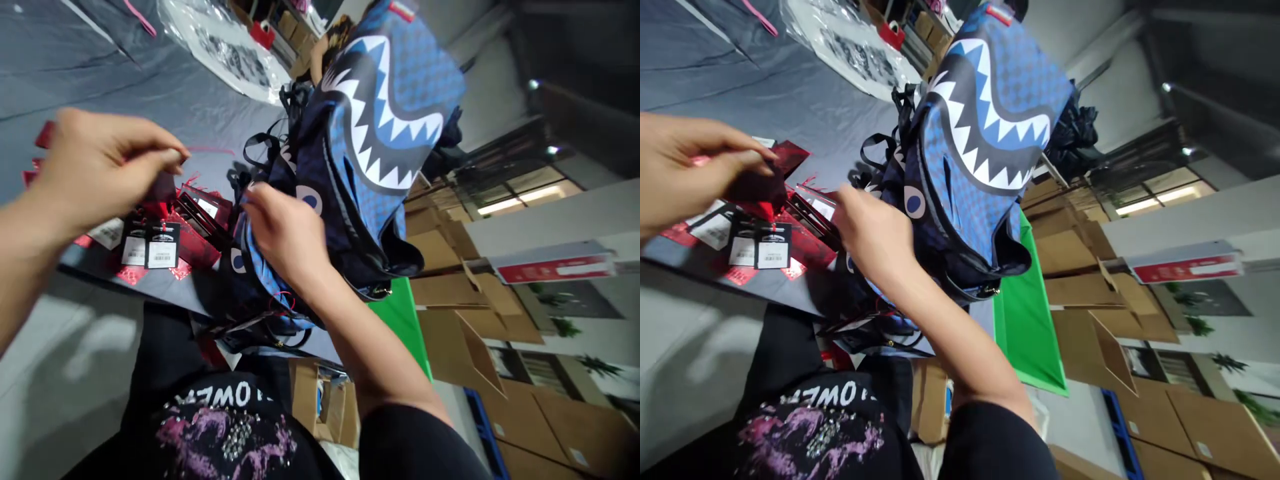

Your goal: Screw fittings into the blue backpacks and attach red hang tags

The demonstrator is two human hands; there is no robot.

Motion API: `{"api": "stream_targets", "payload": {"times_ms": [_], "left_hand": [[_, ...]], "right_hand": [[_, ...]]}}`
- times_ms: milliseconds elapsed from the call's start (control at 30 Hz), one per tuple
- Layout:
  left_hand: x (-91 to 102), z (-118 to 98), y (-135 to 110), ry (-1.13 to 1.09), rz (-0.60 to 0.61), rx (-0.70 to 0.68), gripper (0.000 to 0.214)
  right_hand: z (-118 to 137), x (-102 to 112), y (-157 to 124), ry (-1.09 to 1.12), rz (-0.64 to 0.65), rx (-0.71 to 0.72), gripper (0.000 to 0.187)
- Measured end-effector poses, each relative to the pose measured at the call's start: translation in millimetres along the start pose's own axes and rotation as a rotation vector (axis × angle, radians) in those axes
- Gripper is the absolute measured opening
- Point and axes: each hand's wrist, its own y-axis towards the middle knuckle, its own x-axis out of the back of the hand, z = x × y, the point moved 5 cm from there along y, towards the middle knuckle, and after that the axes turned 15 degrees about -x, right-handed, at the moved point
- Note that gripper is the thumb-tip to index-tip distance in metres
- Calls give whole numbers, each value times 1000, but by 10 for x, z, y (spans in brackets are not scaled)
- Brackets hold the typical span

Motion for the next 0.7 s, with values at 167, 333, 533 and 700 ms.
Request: {"api": "stream_targets", "payload": {"times_ms": [167, 333, 533, 700], "left_hand": [[-787, -623, 73, -23, 238, -226, 22], [-1352, -735, 16, 111, 424, -136, 30], [-1537, -784, -50, 195, 480, -72, 33], [-1617, -896, 18, 96, 451, -149, 33]], "right_hand": [[-1057, 450, -1020, -335, -118, -417, 21], [-1109, 172, -926, -334, -78, -512, 22], [-1225, 221, -827, 148, -70, -653, 21], [-1332, 360, -845, 580, 17, -691, 25]]}}
